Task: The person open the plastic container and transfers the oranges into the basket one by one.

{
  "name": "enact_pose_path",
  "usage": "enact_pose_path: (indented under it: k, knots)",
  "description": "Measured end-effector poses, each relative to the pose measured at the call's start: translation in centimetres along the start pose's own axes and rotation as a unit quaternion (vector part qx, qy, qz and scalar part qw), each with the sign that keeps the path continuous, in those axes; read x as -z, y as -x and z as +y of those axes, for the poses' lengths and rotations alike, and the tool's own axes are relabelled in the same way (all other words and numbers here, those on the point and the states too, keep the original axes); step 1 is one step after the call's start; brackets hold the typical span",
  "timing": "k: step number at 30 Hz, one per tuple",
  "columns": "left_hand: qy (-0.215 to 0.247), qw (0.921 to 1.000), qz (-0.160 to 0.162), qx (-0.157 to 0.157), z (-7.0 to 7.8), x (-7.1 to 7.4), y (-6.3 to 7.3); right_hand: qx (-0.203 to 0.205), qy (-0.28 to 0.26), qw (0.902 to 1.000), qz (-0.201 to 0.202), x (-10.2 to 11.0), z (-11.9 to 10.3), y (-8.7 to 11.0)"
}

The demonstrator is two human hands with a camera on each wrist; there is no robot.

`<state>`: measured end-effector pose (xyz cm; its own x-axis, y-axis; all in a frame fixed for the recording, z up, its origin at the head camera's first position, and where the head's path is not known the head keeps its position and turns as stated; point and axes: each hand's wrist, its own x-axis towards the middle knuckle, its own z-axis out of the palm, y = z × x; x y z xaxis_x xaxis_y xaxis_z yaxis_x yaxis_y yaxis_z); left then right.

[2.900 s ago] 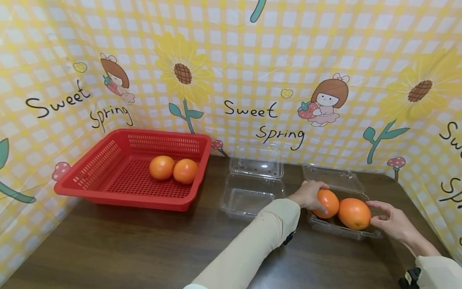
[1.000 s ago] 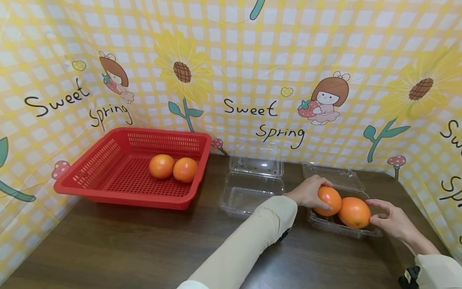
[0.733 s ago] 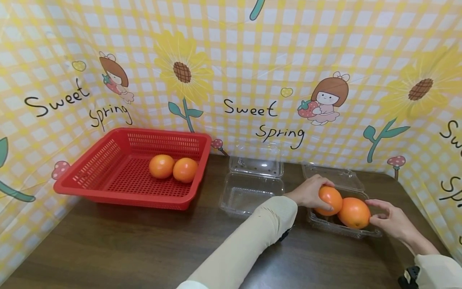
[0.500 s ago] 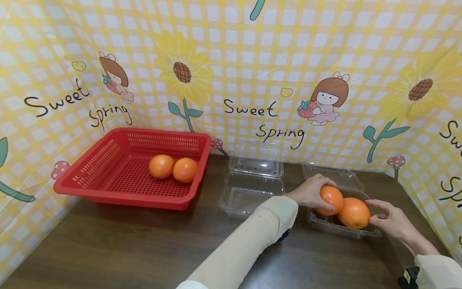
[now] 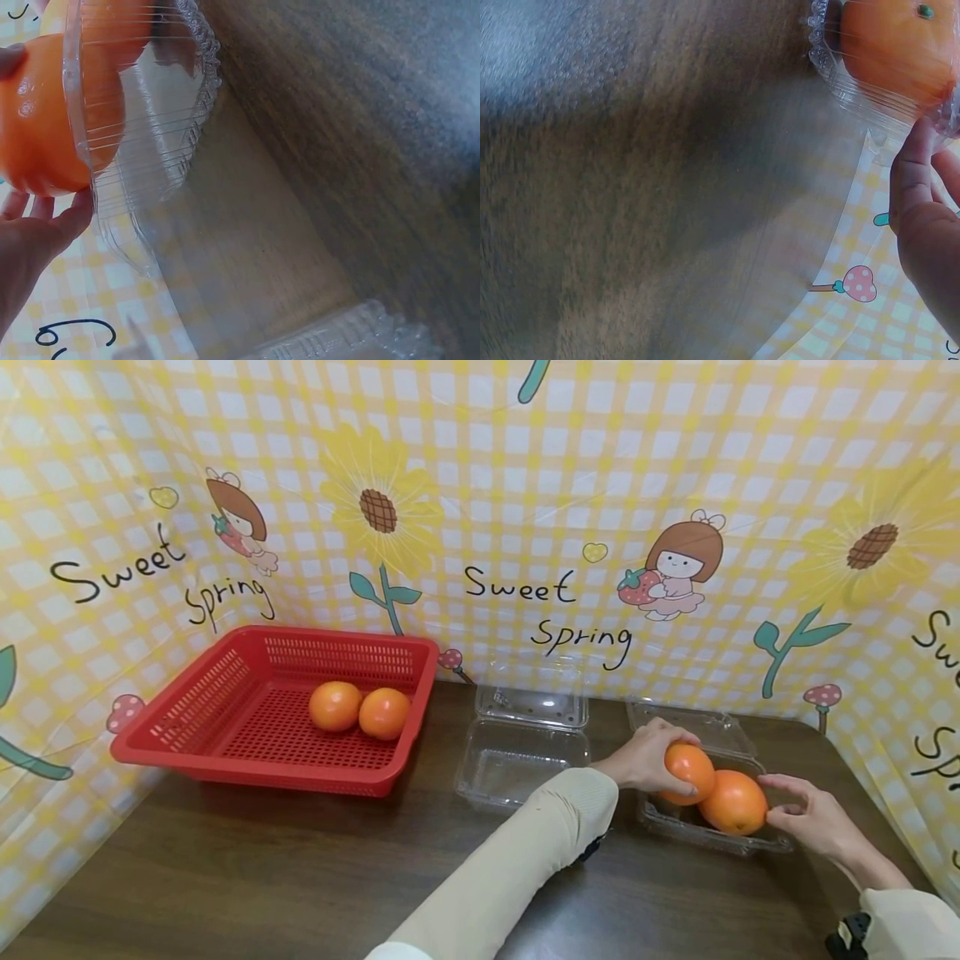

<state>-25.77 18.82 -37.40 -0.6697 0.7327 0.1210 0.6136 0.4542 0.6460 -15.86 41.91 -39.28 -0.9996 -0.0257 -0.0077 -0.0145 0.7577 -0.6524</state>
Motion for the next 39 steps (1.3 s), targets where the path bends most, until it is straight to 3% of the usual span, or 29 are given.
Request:
enact_pose_path:
  k: [7, 18, 26, 33, 39]
  knots:
    - [-0.02, 0.9998, 0.002, -0.009, -0.01, 0.06, 0.15, 0.0, 0.002, 1.0, 0.001, -0.01, 0.04, 0.04]
    - [-0.022, 0.9984, 0.005, -0.053, 0.19, 0.14, 0.17, 0.003, 0.013, 0.9999, 0.006, 0.08, 0.07, 0.07]
    - [-0.006, 0.9987, 0.011, -0.049, -0.19, 0.16, 0.37, 0.007, 0.015, 0.9999, 0.005, -0.02, 0.08, 0.03]
    - [0.036, 0.9983, 0.019, -0.043, -0.23, 0.54, 0.55, 0.013, 0.018, 0.9997, 0.006, -0.07, 0.13, 0.03]
    - [0.061, 0.9977, 0.009, -0.029, -0.01, 0.75, 0.79, 0.021, 0.016, 0.9996, 0.013, -0.14, 0.07, 0.09]
